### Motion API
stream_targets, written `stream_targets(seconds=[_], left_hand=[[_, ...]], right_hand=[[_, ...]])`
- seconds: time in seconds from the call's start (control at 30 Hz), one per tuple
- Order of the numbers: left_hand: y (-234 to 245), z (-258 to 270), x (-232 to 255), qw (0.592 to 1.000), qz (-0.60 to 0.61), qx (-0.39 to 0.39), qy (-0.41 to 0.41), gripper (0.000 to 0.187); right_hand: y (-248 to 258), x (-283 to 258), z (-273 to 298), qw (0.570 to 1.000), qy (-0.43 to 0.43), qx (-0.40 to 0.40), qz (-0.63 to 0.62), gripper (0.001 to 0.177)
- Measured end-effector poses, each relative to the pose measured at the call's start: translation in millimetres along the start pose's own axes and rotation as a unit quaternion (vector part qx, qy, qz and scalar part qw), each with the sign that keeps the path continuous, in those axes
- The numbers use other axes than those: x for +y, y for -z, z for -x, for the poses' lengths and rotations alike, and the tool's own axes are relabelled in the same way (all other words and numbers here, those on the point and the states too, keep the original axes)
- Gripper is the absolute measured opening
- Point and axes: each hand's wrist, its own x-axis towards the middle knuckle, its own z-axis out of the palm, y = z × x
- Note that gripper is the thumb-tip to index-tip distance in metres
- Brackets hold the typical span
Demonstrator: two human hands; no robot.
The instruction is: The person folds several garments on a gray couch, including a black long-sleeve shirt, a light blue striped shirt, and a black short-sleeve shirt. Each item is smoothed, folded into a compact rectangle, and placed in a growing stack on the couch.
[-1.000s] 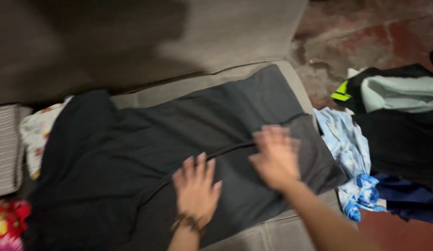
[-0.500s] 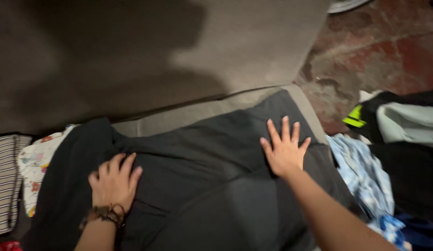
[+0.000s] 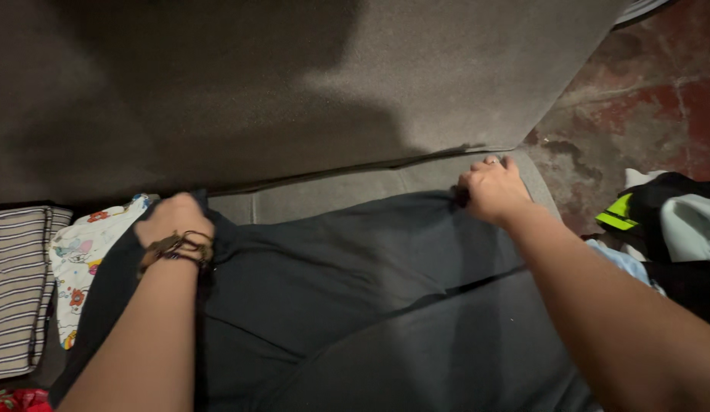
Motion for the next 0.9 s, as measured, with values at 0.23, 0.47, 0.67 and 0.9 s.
stream_targets(seconds=[0.23, 0.47, 0.67, 0.9], left_hand=[[26.8, 73.4, -50.3, 0.883, 0.368, 0.289, 0.029, 0.027], [-22.6, 158.3, -115.0, 0.906, 0.335, 0.256, 0.050, 0.059], [-61.4, 187.7, -181.8, 0.767, 0.629, -0.083, 0.100, 0.038], [-42.5, 247.0, -213.9, 0.807, 0.303, -0.506, 0.036, 0.022]], right_hand=[[-1.4, 59.8, 59.6, 0.984, 0.053, 0.120, 0.117, 0.029], [-20.3, 82.7, 155.3, 0.987, -0.027, 0.084, 0.136, 0.026], [-39.9, 79.0, 235.9, 0.985, -0.105, 0.069, 0.121, 0.023], [-20.3, 2.1, 255.4, 0.953, -0.205, -0.215, 0.060, 0.034]])
